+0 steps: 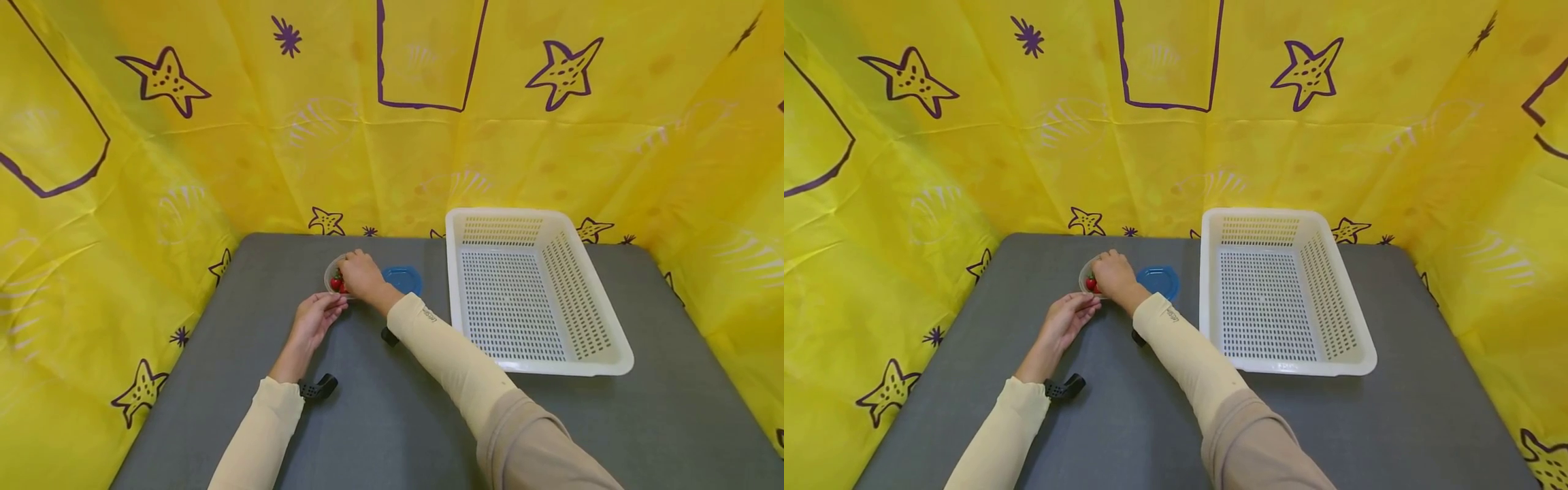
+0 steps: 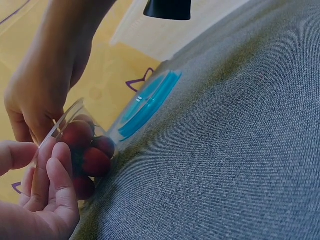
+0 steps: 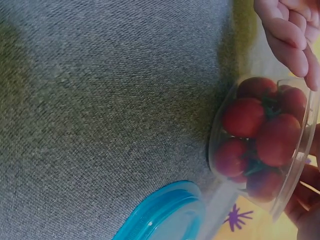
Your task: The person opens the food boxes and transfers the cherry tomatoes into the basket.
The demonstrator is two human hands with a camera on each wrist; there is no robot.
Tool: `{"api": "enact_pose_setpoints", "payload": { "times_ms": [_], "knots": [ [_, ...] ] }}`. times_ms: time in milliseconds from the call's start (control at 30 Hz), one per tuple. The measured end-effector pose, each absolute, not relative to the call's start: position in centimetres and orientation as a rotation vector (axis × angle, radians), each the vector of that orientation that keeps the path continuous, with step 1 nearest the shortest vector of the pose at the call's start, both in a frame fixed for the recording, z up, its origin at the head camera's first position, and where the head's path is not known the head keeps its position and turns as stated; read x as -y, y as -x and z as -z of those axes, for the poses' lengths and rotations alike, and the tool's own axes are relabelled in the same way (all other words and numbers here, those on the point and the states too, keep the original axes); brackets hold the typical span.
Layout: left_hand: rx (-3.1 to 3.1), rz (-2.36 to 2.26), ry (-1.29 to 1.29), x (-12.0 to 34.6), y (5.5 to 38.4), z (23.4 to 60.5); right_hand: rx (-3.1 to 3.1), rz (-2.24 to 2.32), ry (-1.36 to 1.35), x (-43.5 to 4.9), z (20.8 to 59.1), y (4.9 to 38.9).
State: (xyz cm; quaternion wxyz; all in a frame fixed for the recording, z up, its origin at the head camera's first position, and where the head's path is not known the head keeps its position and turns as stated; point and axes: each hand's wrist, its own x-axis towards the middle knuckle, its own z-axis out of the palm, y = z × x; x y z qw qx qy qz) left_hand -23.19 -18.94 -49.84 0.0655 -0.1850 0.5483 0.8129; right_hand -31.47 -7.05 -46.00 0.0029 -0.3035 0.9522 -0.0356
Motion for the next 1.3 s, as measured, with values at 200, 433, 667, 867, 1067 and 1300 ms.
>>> {"api": "enact_pose_setpoints", "payload": {
  "times_ms": [200,433,667,867,1067,1300],
  "knots": [
    [-1.672,-2.442,0.582,18.9,23.2,49.7,-3.043,0.129,0.93,7.0,46.5,31.8],
    [-1.671,-2.442,0.581,19.0,23.2,49.7,-3.032,0.215,0.944,6.8,46.3,31.9],
    [-1.662,-2.445,0.573,19.0,23.2,49.8,-2.984,0.248,0.954,6.5,46.0,32.1],
    [-1.669,-2.438,0.584,19.0,23.2,49.8,-2.946,0.336,0.966,6.1,45.3,32.2],
    [-1.663,-2.435,0.576,18.9,23.3,49.8,-2.937,0.441,1.001,5.7,44.3,32.3],
    [-1.66,-2.431,0.572,19.0,23.2,49.8,-2.872,0.565,0.988,5.3,43.2,32.2]
  ]
}}
